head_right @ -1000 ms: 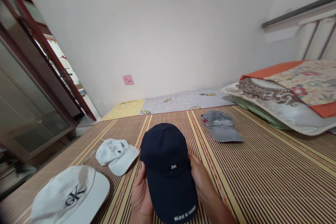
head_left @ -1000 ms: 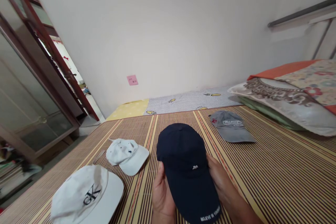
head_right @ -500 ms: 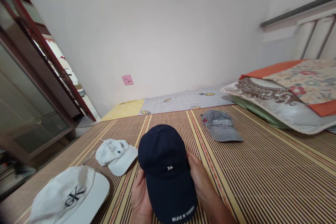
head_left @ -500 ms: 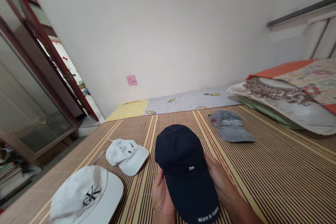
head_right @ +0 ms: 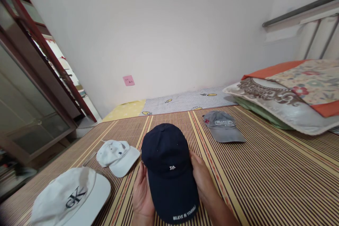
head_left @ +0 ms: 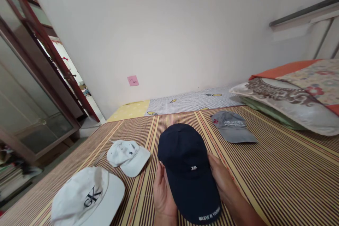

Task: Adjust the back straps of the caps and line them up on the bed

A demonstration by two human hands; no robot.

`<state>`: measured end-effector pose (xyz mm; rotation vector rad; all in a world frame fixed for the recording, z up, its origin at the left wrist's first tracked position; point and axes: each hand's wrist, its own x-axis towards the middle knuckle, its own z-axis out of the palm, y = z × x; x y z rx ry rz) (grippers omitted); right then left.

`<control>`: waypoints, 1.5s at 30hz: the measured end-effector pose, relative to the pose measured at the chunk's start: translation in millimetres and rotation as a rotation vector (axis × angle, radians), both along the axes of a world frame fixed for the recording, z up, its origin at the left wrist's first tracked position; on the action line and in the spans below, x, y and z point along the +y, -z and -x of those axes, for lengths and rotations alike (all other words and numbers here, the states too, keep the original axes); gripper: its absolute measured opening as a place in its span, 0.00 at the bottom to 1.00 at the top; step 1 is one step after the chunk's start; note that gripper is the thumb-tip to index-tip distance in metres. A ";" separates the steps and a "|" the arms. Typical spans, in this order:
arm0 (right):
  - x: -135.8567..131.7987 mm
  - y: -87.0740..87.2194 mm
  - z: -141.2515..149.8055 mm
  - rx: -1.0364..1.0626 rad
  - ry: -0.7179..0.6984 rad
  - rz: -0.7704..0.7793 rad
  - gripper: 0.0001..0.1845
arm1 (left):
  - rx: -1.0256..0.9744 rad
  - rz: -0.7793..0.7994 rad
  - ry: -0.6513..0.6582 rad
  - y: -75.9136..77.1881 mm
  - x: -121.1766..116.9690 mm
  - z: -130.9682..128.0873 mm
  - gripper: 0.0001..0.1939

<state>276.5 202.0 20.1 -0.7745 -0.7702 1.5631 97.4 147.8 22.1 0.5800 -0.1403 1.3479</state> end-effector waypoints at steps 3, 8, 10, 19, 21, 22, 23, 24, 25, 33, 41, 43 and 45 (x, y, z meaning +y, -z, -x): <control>1.6 -1.7 -2.9 0.005 0.015 -0.013 0.20 | 0.040 0.068 -0.080 -1.4 0.3 -1.6 0.27; 9.7 0.8 -13.9 -0.072 0.213 -0.034 0.24 | 0.233 0.351 -0.198 0.5 0.5 -12.1 0.14; 15.1 3.6 -20.6 -0.107 0.317 -0.032 0.26 | 0.358 0.426 -0.234 3.0 -0.6 -18.4 0.12; 31.4 11.0 -40.4 -0.118 0.410 -0.019 0.26 | 0.516 0.553 -0.191 9.5 -5.6 -41.3 0.31; 33.3 9.2 -44.3 -0.097 0.360 -0.014 0.28 | 0.505 0.543 -0.232 13.7 -3.6 -38.1 0.32; 34.3 7.1 -48.1 -0.085 0.345 -0.007 0.29 | 0.503 0.543 -0.258 16.9 -2.1 -35.0 0.32; 35.3 4.3 -53.3 -0.070 0.346 0.002 0.30 | 0.507 0.547 -0.281 20.7 -0.2 -31.1 0.31; 36.3 0.7 -60.0 -0.053 0.361 0.010 0.29 | 0.518 0.558 -0.302 24.7 2.0 -26.9 0.31; 37.3 -3.3 -67.9 -0.033 0.386 0.013 0.28 | 0.533 0.577 -0.320 28.5 4.7 -22.6 0.30; 42.0 -22.4 -124.9 0.150 0.567 -0.013 0.19 | 0.521 0.657 -0.418 28.2 47.6 -23.0 0.27; 38.4 -28.9 -135.0 0.233 0.579 -0.016 0.22 | 0.497 0.686 -0.380 26.1 141.4 -61.0 0.19; 37.7 -30.7 -136.0 0.243 0.569 -0.016 0.23 | 0.497 0.667 -0.358 26.3 163.9 -68.6 0.16; 37.2 -31.4 -136.3 0.245 0.557 -0.017 0.23 | 0.494 0.654 -0.346 27.2 183.2 -73.9 0.16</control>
